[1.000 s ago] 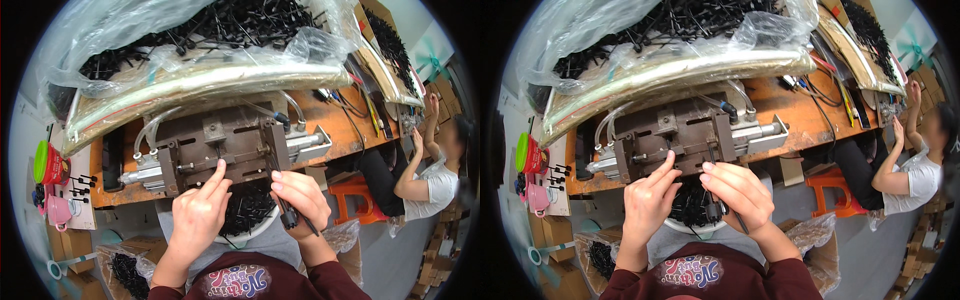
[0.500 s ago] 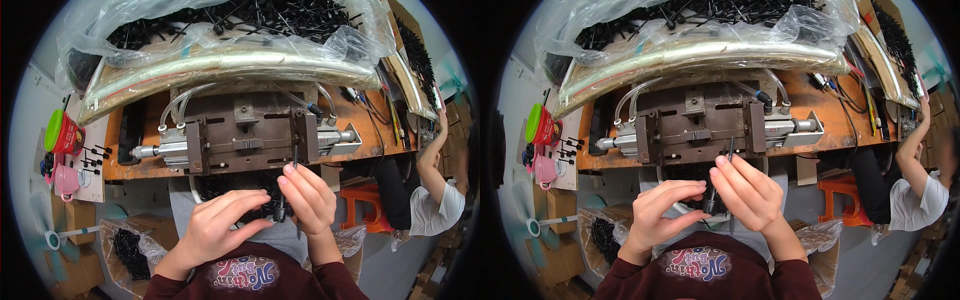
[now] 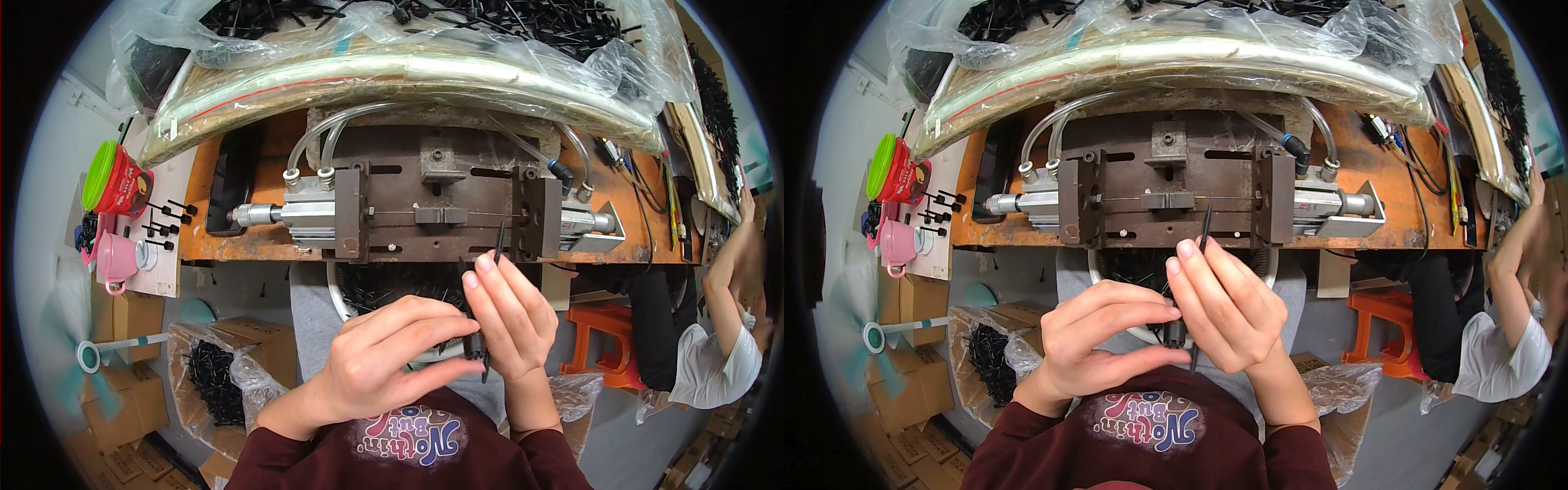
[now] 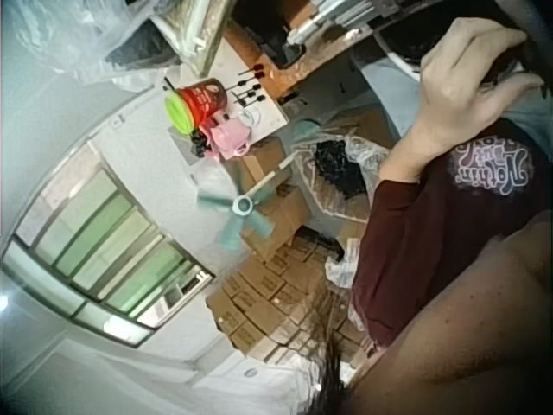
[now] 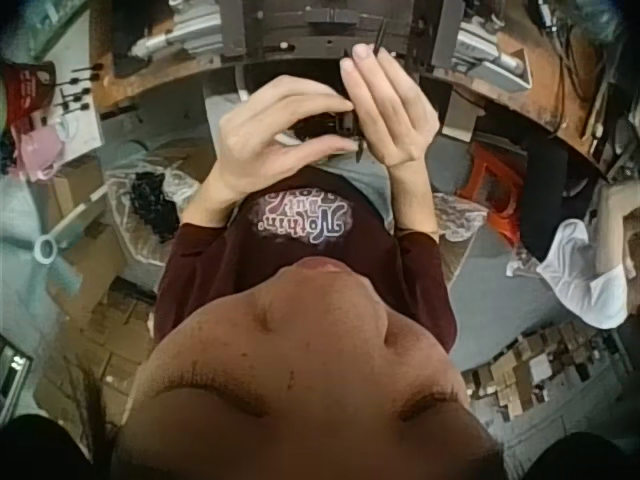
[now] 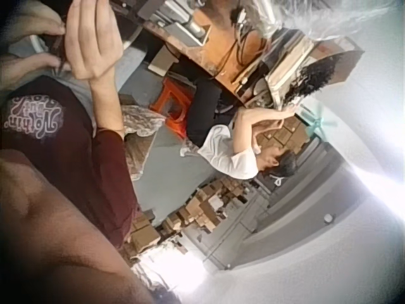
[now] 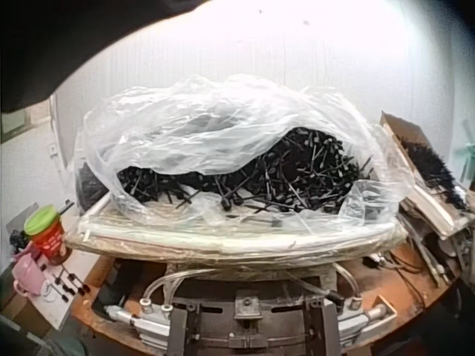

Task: Insert small black plastic parts into a pneumatic press to assemble fasteners.

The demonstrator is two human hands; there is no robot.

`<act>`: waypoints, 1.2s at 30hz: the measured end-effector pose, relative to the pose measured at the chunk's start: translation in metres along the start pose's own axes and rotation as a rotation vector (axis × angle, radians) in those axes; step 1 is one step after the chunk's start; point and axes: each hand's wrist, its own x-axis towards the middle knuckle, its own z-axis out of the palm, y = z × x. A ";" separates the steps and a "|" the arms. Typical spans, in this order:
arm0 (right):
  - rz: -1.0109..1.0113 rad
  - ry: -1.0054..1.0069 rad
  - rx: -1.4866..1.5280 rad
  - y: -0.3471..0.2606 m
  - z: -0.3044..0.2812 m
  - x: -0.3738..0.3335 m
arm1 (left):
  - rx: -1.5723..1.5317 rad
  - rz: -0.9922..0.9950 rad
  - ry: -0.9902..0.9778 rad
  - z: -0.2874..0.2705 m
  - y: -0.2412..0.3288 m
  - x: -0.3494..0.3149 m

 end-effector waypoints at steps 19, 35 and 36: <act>0.471 0.090 0.193 0.000 -0.009 -0.017 | 0.662 0.077 -0.070 0.016 -0.040 0.010; 0.413 0.086 0.405 0.000 -0.015 -0.023 | 0.547 -0.102 -0.080 0.008 -0.034 0.019; 0.405 0.068 0.353 -0.001 -0.016 -0.023 | 0.550 -0.092 -0.087 0.007 -0.035 0.020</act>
